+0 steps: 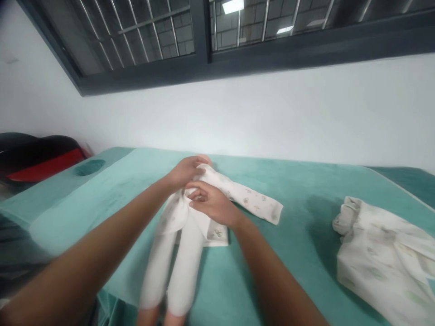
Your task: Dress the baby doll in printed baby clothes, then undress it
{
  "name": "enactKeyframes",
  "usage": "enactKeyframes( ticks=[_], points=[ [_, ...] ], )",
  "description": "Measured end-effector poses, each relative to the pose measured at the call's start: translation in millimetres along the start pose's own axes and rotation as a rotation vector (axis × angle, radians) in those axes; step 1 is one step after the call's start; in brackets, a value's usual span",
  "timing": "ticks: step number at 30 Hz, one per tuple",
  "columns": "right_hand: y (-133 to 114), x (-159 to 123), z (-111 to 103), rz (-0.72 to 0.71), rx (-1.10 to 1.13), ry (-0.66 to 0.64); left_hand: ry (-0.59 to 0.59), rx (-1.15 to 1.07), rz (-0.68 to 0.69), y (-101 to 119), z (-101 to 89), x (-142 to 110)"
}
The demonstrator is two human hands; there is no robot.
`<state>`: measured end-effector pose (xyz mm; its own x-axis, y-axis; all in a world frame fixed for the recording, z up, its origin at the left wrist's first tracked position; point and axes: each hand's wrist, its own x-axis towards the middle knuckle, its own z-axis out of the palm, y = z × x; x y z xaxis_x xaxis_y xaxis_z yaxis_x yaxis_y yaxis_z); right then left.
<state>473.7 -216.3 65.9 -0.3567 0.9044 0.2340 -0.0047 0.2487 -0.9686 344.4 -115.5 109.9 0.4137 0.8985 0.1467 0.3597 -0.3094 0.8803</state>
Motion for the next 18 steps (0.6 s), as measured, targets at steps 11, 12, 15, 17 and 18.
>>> enactKeyframes(
  ticks=[11,12,15,17,18],
  points=[
    [-15,-17,-14,0.22,-0.52,-0.058,0.223,0.302,0.056,-25,17.8,27],
    [-16,-17,-9,0.193,-0.544,-0.069,0.238,0.304,0.061,-26,18.8,24],
    [-21,-16,6,0.111,-0.602,-0.1,0.274,0.296,0.071,-28,19.2,13],
    [-25,-16,15,0.075,-0.6,-0.168,0.28,0.27,0.088,-30,17.1,5],
    [-28,-16,18,0.057,-0.589,-0.219,0.279,0.246,0.098,-32,15.4,0]
  ],
)
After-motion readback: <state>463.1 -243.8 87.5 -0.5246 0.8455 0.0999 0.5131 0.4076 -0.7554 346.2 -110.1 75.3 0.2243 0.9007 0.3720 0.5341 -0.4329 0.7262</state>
